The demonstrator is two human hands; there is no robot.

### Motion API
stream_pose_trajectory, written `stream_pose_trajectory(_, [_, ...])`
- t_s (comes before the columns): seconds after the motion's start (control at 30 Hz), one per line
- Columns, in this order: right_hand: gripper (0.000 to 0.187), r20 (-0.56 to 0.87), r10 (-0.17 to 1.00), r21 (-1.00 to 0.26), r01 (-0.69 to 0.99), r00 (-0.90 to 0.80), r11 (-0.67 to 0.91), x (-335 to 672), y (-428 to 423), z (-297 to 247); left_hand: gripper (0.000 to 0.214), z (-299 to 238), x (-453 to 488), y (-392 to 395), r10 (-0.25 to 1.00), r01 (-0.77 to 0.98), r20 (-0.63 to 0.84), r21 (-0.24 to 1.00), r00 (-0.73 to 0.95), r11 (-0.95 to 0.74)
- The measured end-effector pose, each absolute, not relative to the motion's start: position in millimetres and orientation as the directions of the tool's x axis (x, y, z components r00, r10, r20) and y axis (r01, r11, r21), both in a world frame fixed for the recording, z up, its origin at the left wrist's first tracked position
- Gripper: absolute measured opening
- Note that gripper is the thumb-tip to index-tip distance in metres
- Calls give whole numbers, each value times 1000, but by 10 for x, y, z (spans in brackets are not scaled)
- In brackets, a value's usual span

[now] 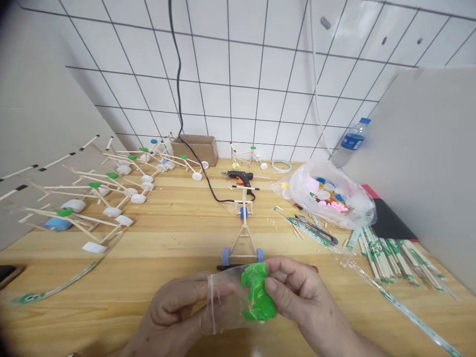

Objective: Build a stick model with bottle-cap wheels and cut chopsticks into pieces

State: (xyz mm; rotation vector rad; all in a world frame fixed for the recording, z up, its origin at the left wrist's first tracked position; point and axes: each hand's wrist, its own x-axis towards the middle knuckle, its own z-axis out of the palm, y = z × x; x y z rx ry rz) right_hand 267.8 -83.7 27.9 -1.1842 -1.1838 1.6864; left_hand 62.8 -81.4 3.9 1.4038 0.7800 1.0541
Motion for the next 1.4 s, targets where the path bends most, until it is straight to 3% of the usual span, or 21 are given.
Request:
stream_pose_trajectory(0.27, [23, -250, 926, -947, -127, -284, -295, 2704, -766, 223, 25, 169, 669, -825, 906, -197, 145, 978, 399, -70])
stream_pose_trajectory(0.43, [23, -251, 911, -948, -107, -326, -299, 2715, -786, 173, 24, 141, 635, -808, 900, -66, 119, 993, 419, -101])
stream_pose_trajectory(0.57, [27, -266, 907, -946, -93, -327, -311, 2710, -810, 142, 25, 76, 625, -799, 906, -78, 174, 985, 385, -156])
stream_pose_trajectory(0.8, [22, -227, 923, -951, -135, -309, -279, 2643, -773, 186, 31, 99, 648, -857, 888, -63, 110, 994, 447, -91])
stream_pose_trajectory(1.23, [31, -105, 943, -994, 51, -317, -94, 2654, -783, 232, 34, 138, 689, -856, 854, -57, 107, 994, 510, -90])
stream_pose_trajectory(1.4, [34, -83, 951, -989, 139, -299, -43, 2655, -786, 250, 34, 123, 657, -863, 836, 27, 166, 977, 523, -211])
